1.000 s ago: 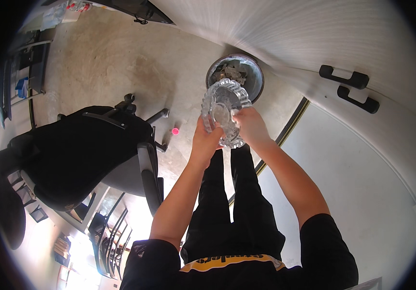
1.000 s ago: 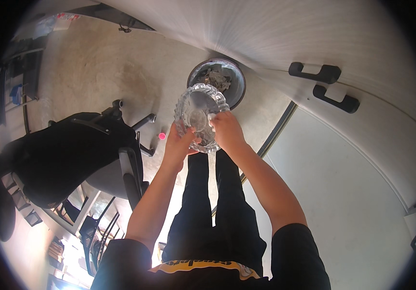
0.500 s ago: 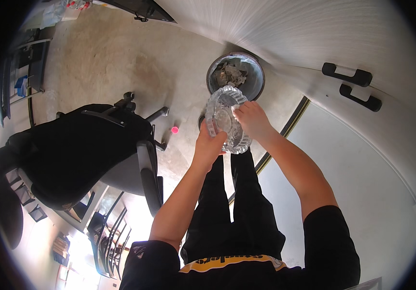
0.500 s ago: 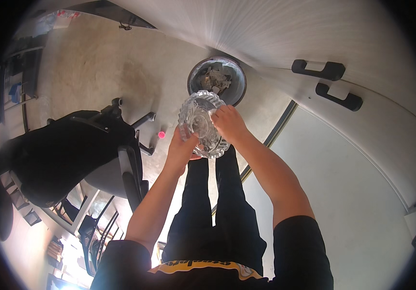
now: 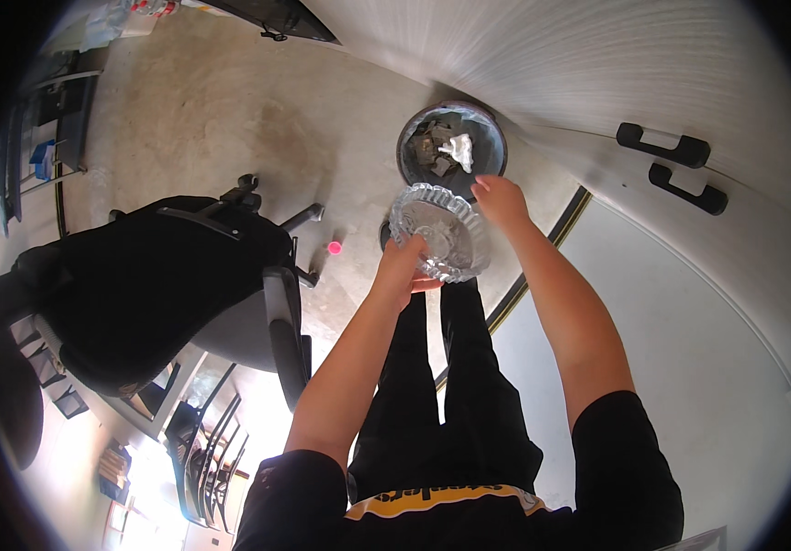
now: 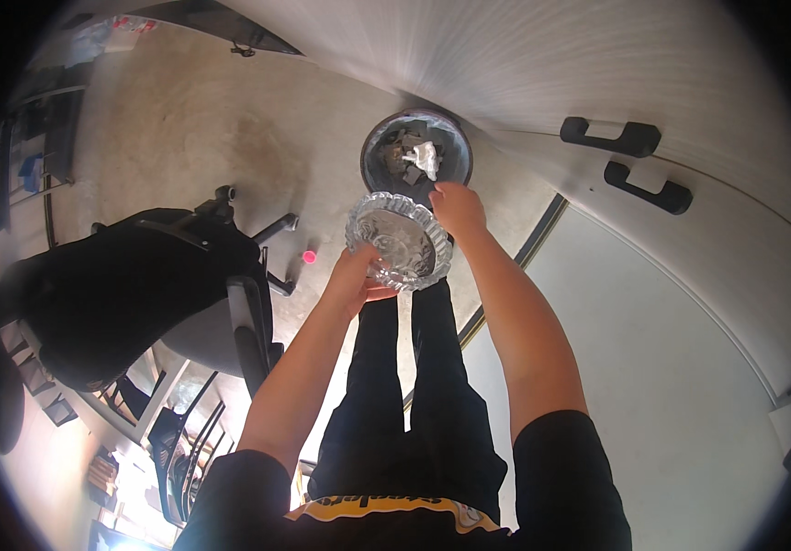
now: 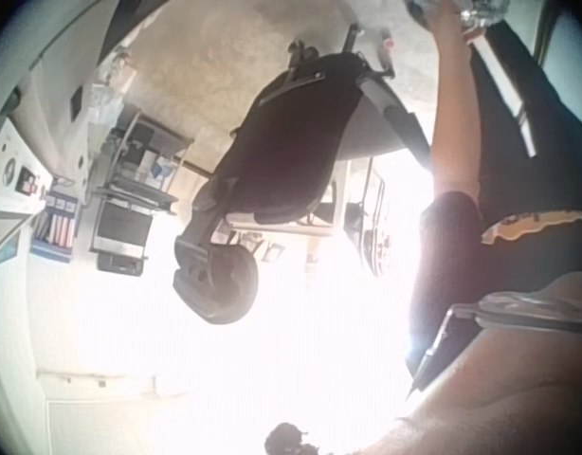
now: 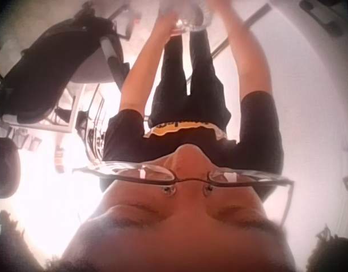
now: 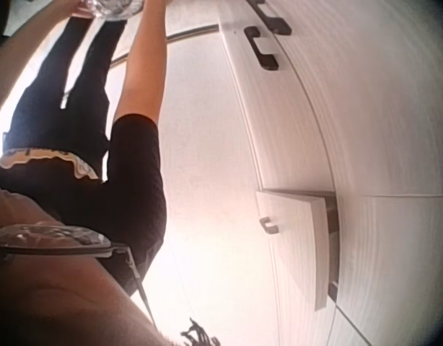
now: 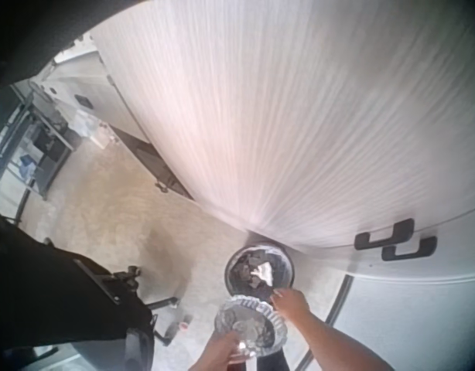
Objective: The person wipes a wooden table with a cloth, picks up a glass bowl, and wipes the inside of the bowl over a trash can.
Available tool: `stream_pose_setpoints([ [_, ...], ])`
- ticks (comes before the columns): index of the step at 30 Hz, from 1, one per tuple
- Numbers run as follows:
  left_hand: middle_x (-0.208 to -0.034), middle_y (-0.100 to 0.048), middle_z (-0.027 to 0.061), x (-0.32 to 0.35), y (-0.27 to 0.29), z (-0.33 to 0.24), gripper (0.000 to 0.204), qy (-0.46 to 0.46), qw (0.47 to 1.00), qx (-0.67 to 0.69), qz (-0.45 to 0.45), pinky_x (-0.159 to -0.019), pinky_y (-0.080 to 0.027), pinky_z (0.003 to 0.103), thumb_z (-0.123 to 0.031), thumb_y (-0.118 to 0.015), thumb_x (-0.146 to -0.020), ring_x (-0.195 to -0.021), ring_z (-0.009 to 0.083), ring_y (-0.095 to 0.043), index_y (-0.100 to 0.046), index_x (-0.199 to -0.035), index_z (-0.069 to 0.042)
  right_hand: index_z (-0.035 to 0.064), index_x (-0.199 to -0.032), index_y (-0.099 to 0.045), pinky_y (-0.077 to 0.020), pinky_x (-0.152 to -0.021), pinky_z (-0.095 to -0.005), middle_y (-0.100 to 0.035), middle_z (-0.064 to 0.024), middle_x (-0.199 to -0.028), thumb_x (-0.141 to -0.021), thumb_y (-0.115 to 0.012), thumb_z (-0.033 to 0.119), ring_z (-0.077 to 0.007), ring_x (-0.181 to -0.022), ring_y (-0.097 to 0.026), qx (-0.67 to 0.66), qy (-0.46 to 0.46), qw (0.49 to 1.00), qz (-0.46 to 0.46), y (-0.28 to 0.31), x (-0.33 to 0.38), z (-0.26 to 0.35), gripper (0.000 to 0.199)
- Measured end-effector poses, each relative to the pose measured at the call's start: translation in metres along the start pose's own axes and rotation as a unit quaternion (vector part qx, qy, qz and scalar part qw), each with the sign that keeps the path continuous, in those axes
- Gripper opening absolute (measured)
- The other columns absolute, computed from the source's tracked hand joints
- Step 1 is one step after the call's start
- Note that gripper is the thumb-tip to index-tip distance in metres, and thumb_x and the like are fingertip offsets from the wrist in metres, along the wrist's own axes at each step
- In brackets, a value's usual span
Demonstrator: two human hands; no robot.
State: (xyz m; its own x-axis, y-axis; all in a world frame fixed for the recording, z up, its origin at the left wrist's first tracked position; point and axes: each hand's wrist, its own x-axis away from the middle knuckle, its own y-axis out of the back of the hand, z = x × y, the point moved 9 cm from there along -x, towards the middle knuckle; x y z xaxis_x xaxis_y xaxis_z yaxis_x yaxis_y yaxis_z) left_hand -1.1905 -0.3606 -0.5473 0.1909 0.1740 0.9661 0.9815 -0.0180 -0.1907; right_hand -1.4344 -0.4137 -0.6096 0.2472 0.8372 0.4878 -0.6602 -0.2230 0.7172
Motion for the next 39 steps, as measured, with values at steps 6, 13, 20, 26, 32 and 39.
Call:
stream_pose_setpoints([
  [6,-0.123,-0.063,0.0217,-0.012,0.013,0.004,0.055,0.055,0.99,0.126,0.036,-0.093,-0.063,0.057,-0.024,-0.056,-0.091,-0.104,0.0415,-0.072,-0.047,-0.14,0.001,0.0146,-0.14,-0.058,-0.0636,-0.077,-0.0496,-0.075,-0.0115,-0.114,-0.109,-0.044,0.044,-0.0329,-0.094,-0.076,-0.403,-0.346,0.815,0.232,-0.041,0.097,-0.014,0.045],
  [13,-0.134,-0.059,0.027,-0.026,-0.015,-0.039,0.059,0.022,0.984,0.15,0.093,-0.098,-0.06,0.058,-0.024,-0.056,-0.092,-0.113,0.0443,-0.069,-0.044,-0.142,0.005,0.0036,-0.137,-0.052,-0.0649,-0.053,-0.042,-0.073,-0.0209,-0.101,-0.107,-0.048,0.033,-0.0306,-0.067,-0.074,-0.522,-0.297,0.788,0.135,0.0,0.065,0.011,0.043],
  [20,-0.138,-0.059,0.0274,-0.017,-0.021,0.025,0.063,0.101,0.973,0.176,0.108,-0.098,-0.061,0.056,-0.025,-0.052,-0.092,-0.113,0.0466,-0.07,-0.04,-0.148,0.002,-0.0023,-0.134,-0.054,-0.0645,-0.053,-0.0389,-0.073,-0.0205,-0.103,-0.106,-0.045,0.031,-0.0323,-0.068,-0.075,-0.459,-0.397,0.766,0.211,-0.034,0.124,-0.036,0.045],
  [26,-0.132,-0.064,0.0221,0.005,-0.01,0.005,0.063,0.084,0.98,0.125,0.128,-0.092,-0.064,0.054,-0.024,-0.054,-0.089,-0.111,0.0426,-0.071,-0.044,-0.148,-0.004,-0.001,-0.131,-0.053,-0.0624,-0.052,-0.0369,-0.074,-0.0207,-0.092,-0.108,-0.043,0.04,-0.0301,-0.064,-0.073,-0.473,-0.319,0.812,0.121,0.007,0.133,0.009,0.048],
  [32,-0.125,-0.067,0.0213,0.046,-0.023,0.02,0.063,0.105,0.979,0.089,0.148,-0.09,-0.064,0.053,-0.028,-0.06,-0.083,-0.105,0.0386,-0.074,-0.05,-0.14,-0.005,-0.0013,-0.13,-0.054,-0.0616,-0.047,-0.0383,-0.073,-0.0204,-0.09,-0.107,-0.048,0.033,-0.0311,-0.058,-0.072,-0.469,-0.364,0.791,0.151,0.002,0.18,-0.018,0.042],
  [39,-0.142,-0.059,0.0203,0.191,0.038,0.061,0.075,0.032,0.977,0.105,0.182,-0.099,-0.058,0.056,-0.021,-0.057,-0.092,-0.119,0.0422,-0.069,-0.028,-0.161,-0.013,0.0016,-0.144,-0.046,-0.0591,-0.05,-0.0316,-0.074,-0.0154,-0.099,-0.1,-0.055,0.025,-0.0229,-0.065,-0.072,-0.448,-0.254,0.835,0.191,0.062,0.297,0.103,0.051],
])
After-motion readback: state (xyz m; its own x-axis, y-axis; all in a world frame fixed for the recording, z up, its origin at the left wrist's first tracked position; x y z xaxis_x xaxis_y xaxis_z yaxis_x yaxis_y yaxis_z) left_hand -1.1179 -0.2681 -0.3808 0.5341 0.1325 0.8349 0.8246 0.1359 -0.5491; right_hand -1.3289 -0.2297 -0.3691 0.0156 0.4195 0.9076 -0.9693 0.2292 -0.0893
